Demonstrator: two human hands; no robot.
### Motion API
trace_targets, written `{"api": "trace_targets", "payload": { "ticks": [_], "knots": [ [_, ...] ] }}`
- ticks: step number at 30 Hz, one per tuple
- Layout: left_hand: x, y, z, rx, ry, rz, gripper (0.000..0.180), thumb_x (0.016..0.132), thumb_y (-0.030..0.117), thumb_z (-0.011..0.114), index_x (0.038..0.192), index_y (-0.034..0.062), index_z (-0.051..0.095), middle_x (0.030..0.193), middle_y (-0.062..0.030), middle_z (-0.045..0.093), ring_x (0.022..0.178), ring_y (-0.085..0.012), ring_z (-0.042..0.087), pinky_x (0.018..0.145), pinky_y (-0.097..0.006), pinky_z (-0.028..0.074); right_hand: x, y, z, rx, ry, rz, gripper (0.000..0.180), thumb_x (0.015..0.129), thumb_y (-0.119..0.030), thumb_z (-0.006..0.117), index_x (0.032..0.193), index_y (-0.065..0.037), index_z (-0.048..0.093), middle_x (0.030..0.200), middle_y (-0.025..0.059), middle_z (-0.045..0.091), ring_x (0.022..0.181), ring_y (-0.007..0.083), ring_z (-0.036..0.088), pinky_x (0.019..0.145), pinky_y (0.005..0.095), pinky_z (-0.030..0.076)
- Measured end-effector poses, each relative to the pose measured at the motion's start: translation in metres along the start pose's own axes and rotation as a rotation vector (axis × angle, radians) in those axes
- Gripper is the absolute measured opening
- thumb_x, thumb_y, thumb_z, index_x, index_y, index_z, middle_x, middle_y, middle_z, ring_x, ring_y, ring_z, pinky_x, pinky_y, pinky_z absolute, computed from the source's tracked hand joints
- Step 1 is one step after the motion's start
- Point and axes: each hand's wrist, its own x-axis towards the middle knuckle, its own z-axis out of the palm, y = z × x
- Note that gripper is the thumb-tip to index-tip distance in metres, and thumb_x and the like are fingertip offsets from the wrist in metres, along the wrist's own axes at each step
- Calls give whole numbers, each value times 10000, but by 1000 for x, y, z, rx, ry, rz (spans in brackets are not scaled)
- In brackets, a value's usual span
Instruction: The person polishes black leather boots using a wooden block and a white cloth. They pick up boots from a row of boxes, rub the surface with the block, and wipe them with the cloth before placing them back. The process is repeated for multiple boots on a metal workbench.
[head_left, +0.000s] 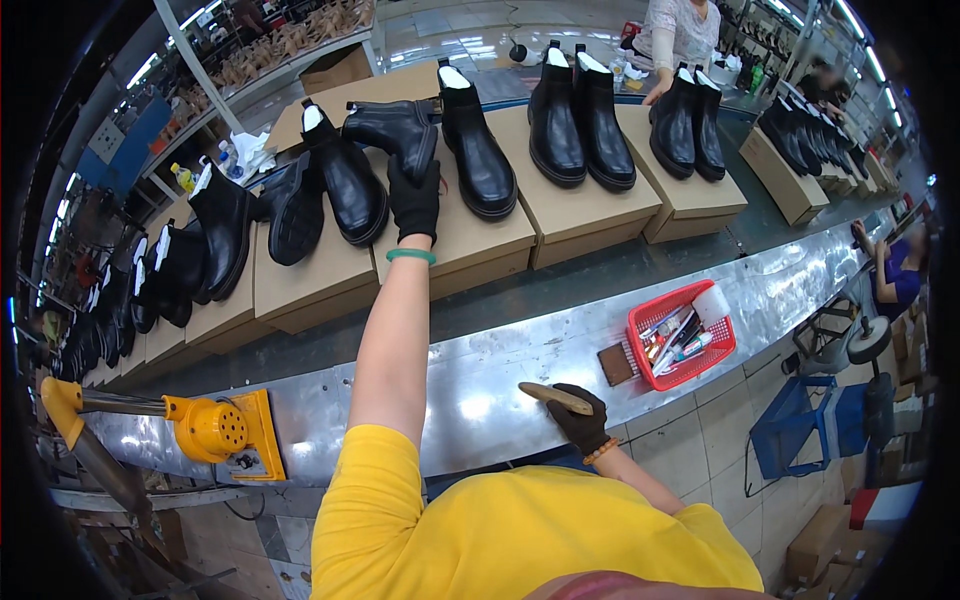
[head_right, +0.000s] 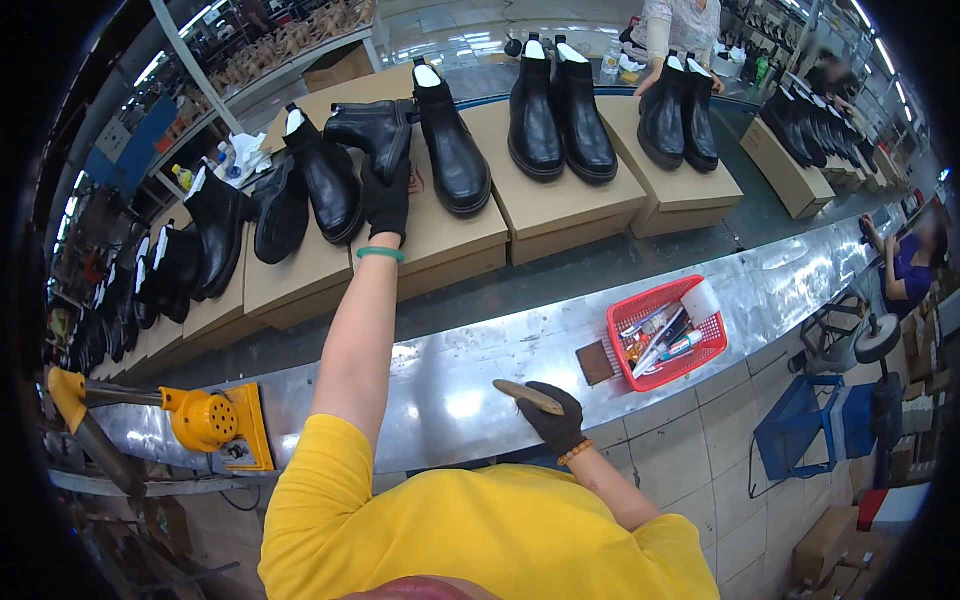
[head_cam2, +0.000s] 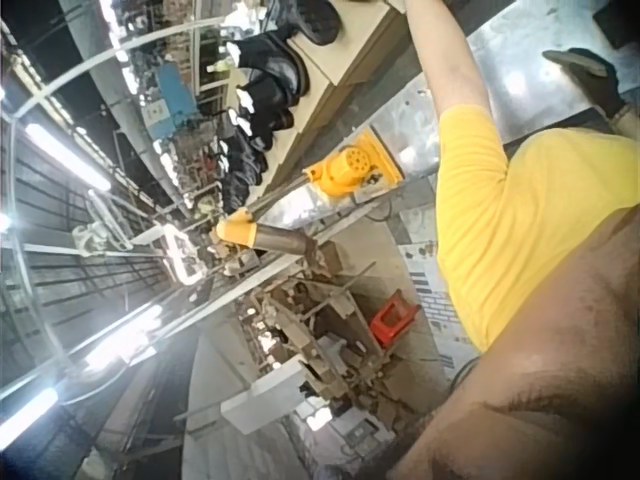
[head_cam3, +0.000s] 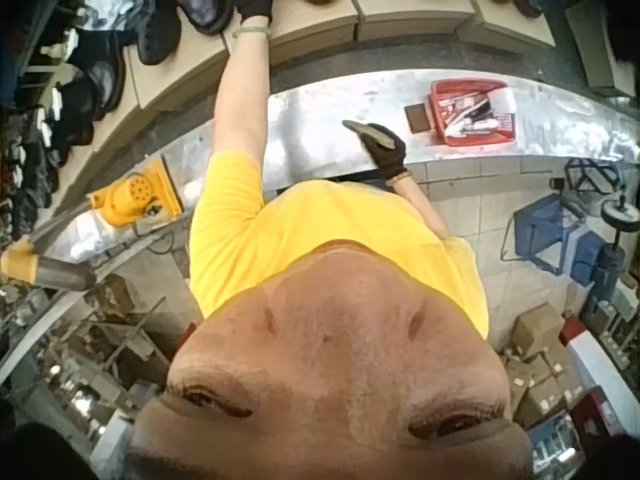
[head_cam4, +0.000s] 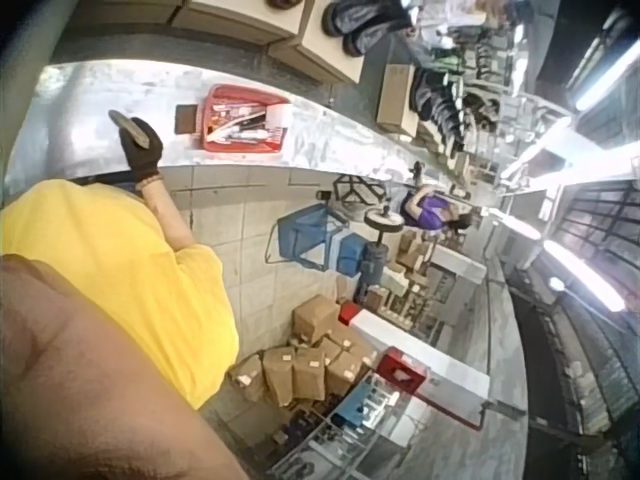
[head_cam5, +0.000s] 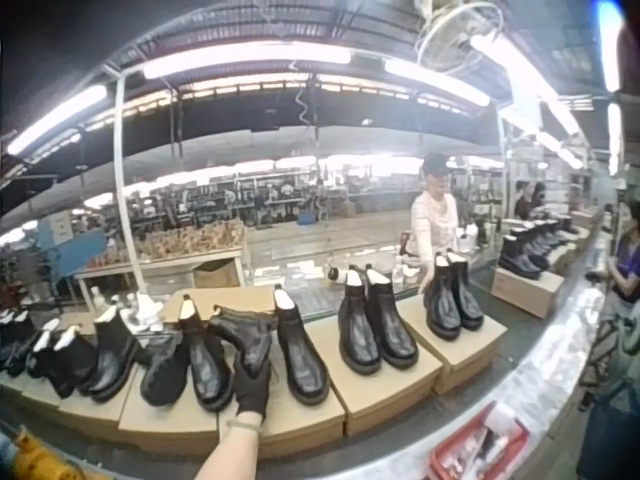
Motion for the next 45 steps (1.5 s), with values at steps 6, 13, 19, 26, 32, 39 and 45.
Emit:
{"api": "trace_targets", "payload": {
  "ticks": [6,13,19,26,32,39,45],
  "knots": [
    [7,8,0,188,-208,-282,728,756,559,641,1215,9,515,1140,-260,594,1089,-385,566,925,-410,434,0,-4,0,-52,-23,-11,243,759,-193,740,947,-46,696,865,99,706,780,213,689,698,309,546],
    [-24,-5,-1,144,-62,-106,834,727,502,709,1305,-29,427,1181,-269,549,1052,-390,565,873,-423,467,0,3,3,-81,-26,-22,277,748,-202,750,963,-39,691,877,105,706,780,218,689,702,314,550],
    [-12,-8,-49,330,193,421,711,750,346,719,1301,0,433,1192,-228,524,1085,-377,513,962,-437,393,-4,6,5,-71,16,-20,350,733,-194,761,1009,0,667,895,130,701,793,222,689,715,318,555],
    [57,-17,-114,572,423,347,584,752,353,673,1213,37,504,1223,-230,514,1150,-399,470,987,-463,367,-3,8,7,-65,1,-94,319,735,-172,756,988,-1,668,873,123,700,772,216,687,703,313,553],
    [54,-2,-169,1010,315,133,674,736,545,608,1208,67,546,1213,-254,536,1159,-411,490,965,-457,397,-5,8,9,1,3,-73,312,729,-134,762,997,-9,665,877,115,700,766,200,684,704,311,552],
    [57,-56,-218,760,-89,-248,826,641,597,663,1285,110,488,1183,-194,599,1099,-348,572,906,-407,457,-8,14,12,12,-4,-70,314,733,-107,762,1006,4,657,890,118,696,787,193,679,718,310,550],
    [53,-65,-221,691,-87,-223,886,634,592,666,1349,123,434,1189,-220,588,1097,-364,571,908,-424,457,-8,12,11,30,-39,-69,304,770,-110,734,1032,15,644,955,123,688,853,193,666,773,311,537]
  ]
}}
